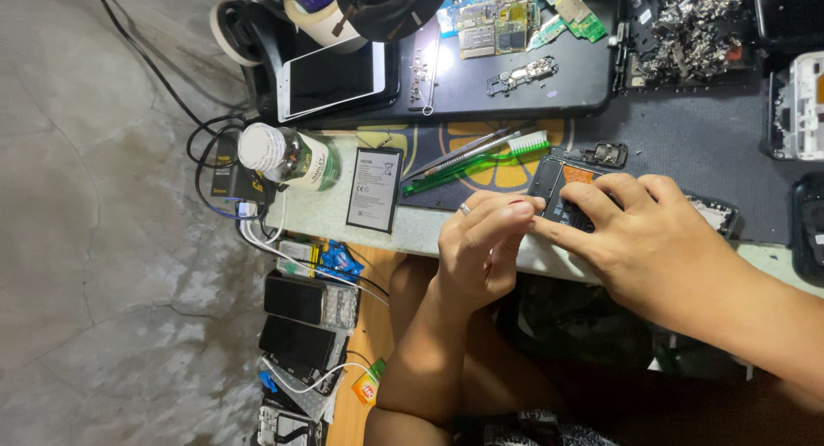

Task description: The person uses a screwdriver to remove screws from the back of a disassembled mobile phone. They carefully unscrew multiple fasteners around the battery area and place them aside on the workbench.

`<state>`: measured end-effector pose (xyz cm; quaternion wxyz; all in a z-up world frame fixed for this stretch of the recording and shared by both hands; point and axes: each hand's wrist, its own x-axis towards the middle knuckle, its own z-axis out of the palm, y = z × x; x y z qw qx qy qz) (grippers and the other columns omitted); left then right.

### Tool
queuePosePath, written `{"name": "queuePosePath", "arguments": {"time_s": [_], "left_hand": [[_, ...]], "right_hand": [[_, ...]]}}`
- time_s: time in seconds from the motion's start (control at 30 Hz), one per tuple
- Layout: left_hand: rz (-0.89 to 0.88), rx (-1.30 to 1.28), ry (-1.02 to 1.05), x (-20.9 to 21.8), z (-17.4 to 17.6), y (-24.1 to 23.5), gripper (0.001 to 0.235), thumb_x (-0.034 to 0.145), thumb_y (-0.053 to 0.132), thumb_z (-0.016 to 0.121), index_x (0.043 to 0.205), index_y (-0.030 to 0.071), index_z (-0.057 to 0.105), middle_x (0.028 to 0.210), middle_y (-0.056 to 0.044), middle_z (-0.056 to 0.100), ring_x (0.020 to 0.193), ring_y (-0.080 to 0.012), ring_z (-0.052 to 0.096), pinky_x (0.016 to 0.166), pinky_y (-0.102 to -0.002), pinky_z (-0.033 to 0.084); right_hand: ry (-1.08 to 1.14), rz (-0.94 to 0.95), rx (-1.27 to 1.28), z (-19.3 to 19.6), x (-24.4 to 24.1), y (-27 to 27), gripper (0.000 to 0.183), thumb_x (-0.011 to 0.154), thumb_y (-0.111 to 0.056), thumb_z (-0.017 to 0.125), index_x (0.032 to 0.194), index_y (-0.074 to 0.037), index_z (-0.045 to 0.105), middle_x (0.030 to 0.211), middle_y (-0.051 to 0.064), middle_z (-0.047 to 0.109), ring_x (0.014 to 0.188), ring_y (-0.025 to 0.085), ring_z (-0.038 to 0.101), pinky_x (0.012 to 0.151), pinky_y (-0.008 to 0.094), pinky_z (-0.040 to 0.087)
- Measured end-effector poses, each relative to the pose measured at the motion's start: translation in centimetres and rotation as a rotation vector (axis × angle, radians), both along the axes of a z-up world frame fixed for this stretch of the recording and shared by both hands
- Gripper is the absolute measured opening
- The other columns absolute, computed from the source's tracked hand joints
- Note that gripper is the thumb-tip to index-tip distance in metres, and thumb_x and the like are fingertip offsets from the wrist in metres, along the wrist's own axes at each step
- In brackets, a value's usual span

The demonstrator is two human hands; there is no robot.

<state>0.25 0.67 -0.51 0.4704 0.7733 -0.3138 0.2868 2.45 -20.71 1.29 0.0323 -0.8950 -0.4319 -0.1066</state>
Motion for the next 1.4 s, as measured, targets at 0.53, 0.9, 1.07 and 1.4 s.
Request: {"name": "queuePosePath", "arguments": {"time_s": [0.53,0.9,1.07,1.4], "left_hand": [[-0.058,-0.079,0.038,-0.1,-1.5,0.7,0.066,0.095,-0.021,0.067,0.142,0.014,0.039,0.114,-0.019,0.069,0.094,-0.0303,0.073,0.081,-0.035,0.063],[0.026,-0.443,0.128,-1.1,-4.0,1.3,0.071,0.110,-0.007,0.060,0.156,0.029,0.021,0.122,-0.020,0.067,0.100,-0.0238,0.072,0.089,-0.034,0.064],[0.078,-0.436,0.161,-1.0,-4.8,1.3,0.076,0.109,-0.009,0.060,0.158,0.030,0.016,0.124,-0.026,0.064,0.102,-0.0293,0.072,0.093,-0.040,0.065],[-0.022,-0.301,0.145,-0.6,-4.7,1.9,0.081,0.102,-0.014,0.064,0.155,0.027,0.019,0.126,-0.027,0.063,0.104,-0.0324,0.074,0.091,-0.040,0.067]], "right_hand": [[0.052,-0.002,0.070,0.4,0.3,-0.3,0.062,0.072,-0.029,0.071,0.133,-0.018,0.064,0.124,-0.003,0.065,0.114,0.022,0.060,0.092,0.039,0.048],[0.000,-0.047,-0.008,0.2,-0.3,-0.5,0.064,0.072,-0.026,0.071,0.136,-0.027,0.065,0.128,-0.007,0.066,0.111,0.017,0.064,0.090,0.035,0.048],[-0.029,-0.070,0.050,-0.2,-0.6,-0.1,0.055,0.076,-0.029,0.072,0.131,-0.029,0.069,0.129,-0.006,0.067,0.110,0.017,0.064,0.091,0.037,0.048],[0.139,-0.154,0.181,-2.5,-0.7,-1.2,0.068,0.053,-0.025,0.086,0.120,-0.020,0.074,0.131,0.011,0.069,0.121,0.037,0.061,0.102,0.045,0.050]]}}
